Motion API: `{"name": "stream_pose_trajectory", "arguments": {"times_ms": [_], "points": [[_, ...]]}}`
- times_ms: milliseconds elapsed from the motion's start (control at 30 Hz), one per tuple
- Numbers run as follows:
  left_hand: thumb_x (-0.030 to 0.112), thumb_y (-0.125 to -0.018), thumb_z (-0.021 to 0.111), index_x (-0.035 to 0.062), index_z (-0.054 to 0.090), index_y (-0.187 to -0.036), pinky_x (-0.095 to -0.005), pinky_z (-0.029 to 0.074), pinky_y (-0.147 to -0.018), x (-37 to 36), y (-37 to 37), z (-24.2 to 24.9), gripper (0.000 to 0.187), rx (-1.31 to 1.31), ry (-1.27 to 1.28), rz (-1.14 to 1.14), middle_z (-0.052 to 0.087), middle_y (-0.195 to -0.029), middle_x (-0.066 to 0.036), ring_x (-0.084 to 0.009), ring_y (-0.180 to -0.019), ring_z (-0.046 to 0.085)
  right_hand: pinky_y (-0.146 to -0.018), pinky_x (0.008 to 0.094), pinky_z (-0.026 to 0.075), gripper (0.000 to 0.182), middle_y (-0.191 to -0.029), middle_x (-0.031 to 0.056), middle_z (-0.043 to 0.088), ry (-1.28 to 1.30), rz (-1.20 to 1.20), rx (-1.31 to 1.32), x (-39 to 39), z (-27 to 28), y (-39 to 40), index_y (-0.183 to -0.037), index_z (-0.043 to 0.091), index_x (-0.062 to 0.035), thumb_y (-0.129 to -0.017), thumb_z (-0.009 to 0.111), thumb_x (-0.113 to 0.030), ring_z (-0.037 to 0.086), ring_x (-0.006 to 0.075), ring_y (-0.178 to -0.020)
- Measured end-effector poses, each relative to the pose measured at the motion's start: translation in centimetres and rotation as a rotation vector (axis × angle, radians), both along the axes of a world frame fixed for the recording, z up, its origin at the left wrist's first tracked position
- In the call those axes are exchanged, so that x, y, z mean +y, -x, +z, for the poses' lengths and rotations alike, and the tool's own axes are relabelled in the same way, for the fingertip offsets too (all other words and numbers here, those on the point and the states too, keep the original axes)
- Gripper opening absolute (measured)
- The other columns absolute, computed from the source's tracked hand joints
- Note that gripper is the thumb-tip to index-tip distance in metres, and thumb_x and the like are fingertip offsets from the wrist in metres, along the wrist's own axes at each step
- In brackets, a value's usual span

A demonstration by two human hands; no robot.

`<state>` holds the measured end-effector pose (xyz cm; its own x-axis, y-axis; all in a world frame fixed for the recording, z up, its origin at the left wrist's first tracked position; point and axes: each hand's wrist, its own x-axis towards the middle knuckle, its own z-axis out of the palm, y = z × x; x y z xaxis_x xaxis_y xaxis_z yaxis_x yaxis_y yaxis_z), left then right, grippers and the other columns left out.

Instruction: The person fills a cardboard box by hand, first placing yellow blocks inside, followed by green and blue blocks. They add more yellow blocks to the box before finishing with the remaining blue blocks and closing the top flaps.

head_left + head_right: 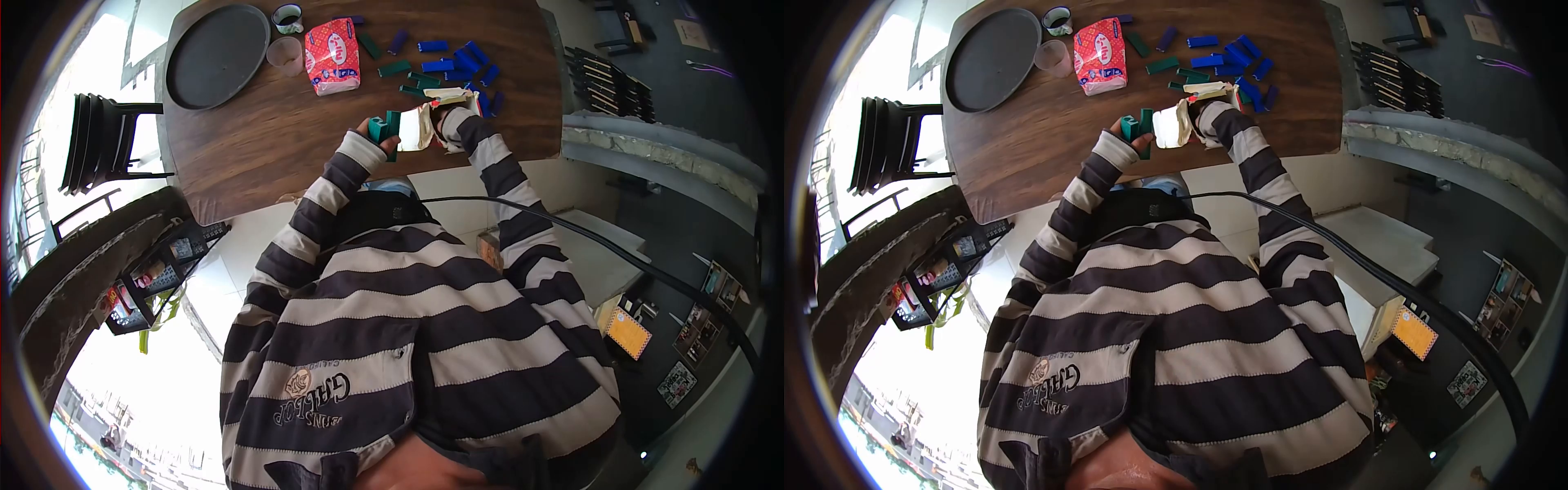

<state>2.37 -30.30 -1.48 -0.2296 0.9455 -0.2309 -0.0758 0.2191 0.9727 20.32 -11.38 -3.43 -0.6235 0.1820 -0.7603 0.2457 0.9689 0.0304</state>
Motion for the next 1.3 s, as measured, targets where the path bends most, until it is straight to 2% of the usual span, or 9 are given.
{"name": "stream_pose_trajectory", "arguments": {"times_ms": [100, 233, 333, 433, 667, 800, 967, 1100, 1300], "points": [[0.019, -0.074, 0.066, 0.0051, 0.049, -0.089, -0.0251, 0.044, -0.054, 0.7, -0.1, 0.9, 0.026, -0.13, -0.007, 0.009, 0.058, -0.068, -0.002, -0.0092, -0.06, 0.053, -0.086, 0.0314, 0.041, 0.033, -0.109, 0.0144, 0.055, 0.001, -0.592, 0.172, -1.6, 4.4, 0.9, -0.106, 0.055, -0.0063, -0.079, 0.05, -0.024, 0.052, 0.0254, -0.102], [0.023, -0.078, 0.063, 0.0053, 0.051, -0.096, -0.0236, 0.045, -0.051, 4.0, -1.4, 2.6, 0.027, -0.323, -0.01, 0.018, 0.06, -0.073, -0.002, -0.0086, -0.062, 0.055, -0.08, 0.0278, 0.045, 0.034, -0.104, 0.0106, 0.054, 0.733, -1.168, 0.41, -1.6, 13.0, -0.4, -0.113, 0.048, -0.0051, -0.081, 0.055, -0.012, 0.05, 0.0203, -0.102], [0.022, -0.078, 0.063, 0.0045, 0.053, -0.095, -0.0233, 0.045, -0.051, 6.5, -2.2, 6.6, 0.026, -0.349, -0.021, -0.024, 0.06, -0.074, -0.002, -0.0093, -0.061, 0.055, -0.074, 0.0279, 0.046, 0.055, -0.116, 0.0096, 0.047, 0.972, -1.02, 0.974, -4.0, 18.1, 0.7, -0.121, 0.042, -0.0085, -0.073, 0.067, -0.017, 0.051, 0.0172, -0.099], [0.02, -0.078, 0.062, 0.0026, 0.053, -0.096, -0.0244, 0.047, -0.052, 8.7, -3.2, 7.0, 0.027, -0.276, -0.015, -0.105, 0.06, -0.077, -0.003, -0.0108, -0.062, 0.056, -0.078, 0.03, 0.045, 0.063, -0.123, 0.0119, 0.037, 0.849, -0.927, 0.998, -2.5, 15.7, -0.4, -0.129, 0.03, -0.0098, -0.076, 0.064, -0.015, 0.045, 0.0166, -0.102], [0.02, -0.077, 0.062, 0.003, 0.052, -0.09, -0.0248, 0.046, -0.052, 7.9, -3.5, 5.2, 0.024, -0.126, 0.085, -0.18, 0.058, -0.075, -0.003, -0.0103, -0.061, 0.055, -0.073, 0.0296, 0.047, 0.049, -0.093, 0.0109, 0.06, 0.754, -1.33, 1.275, -3.6, 11.1, -2.4, -0.112, 0.045, -0.0032, -0.07, 0.069, -0.009, 0.058, 0.018, -0.086], [0.023, -0.077, 0.062, 0.0053, 0.047, -0.081, -0.0256, 0.041, -0.042, 6.4, -0.7, 2.8, 0.024, -0.088, 0.023, 0.053, 0.054, -0.061, -0.003, -0.0121, -0.048, 0.052, -0.075, 0.0356, 0.048, 0.051, -0.093, 0.0169, 0.061, 0.042, -1.1, 0.914, -4.2, 8.4, -2.1, -0.1, 0.051, 0.0011, -0.058, 0.076, -0.014, 0.06, 0.0228, -0.088], [0.03, -0.073, 0.066, 0.0074, 0.043, -0.09, -0.0248, 0.039, -0.039, 4.6, 1.0, 0.6, 0.036, -0.165, 0.192, 0.086, 0.05, -0.056, 0.0, -0.0104, -0.043, 0.049, -0.075, 0.0372, 0.047, 0.033, -0.099, 0.015, 0.059, -0.411, -0.854, 0.128, -3.3, -2.8, 0.1, -0.107, 0.051, -0.0064, -0.081, 0.05, -0.025, 0.059, 0.0264, -0.088], [0.025, -0.081, 0.053, 0.0063, 0.04, -0.097, -0.0325, 0.044, -0.041, 3.7, 1.2, -0.4, 0.028, -0.676, 0.154, 0.046, 0.053, -0.065, -0.008, -0.0206, -0.046, 0.053, -0.079, 0.0349, 0.044, 0.045, -0.107, 0.0128, 0.055, -0.437, -0.475, 0.379, -2.1, -4.2, -1.2, -0.113, 0.047, -0.0067, -0.079, 0.052, -0.036, 0.055, 0.0237, -0.094], [0.021, -0.085, 0.045, 0.004, 0.036, -0.11, -0.0346, 0.045, -0.044, 3.0, 0.7, -3.0, 0.031, -0.671, 0.17, -0.008, 0.054, -0.073, -0.011, -0.0227, -0.048, 0.054, -0.086, 0.0332, 0.038, 0.047, -0.115, 0.0108, 0.049, -0.323, -0.515, 0.192, -2.2, -2.6, -0.2, -0.117, 0.045, -0.0105, -0.079, 0.047, -0.039, 0.048, 0.0203, -0.103]]}}
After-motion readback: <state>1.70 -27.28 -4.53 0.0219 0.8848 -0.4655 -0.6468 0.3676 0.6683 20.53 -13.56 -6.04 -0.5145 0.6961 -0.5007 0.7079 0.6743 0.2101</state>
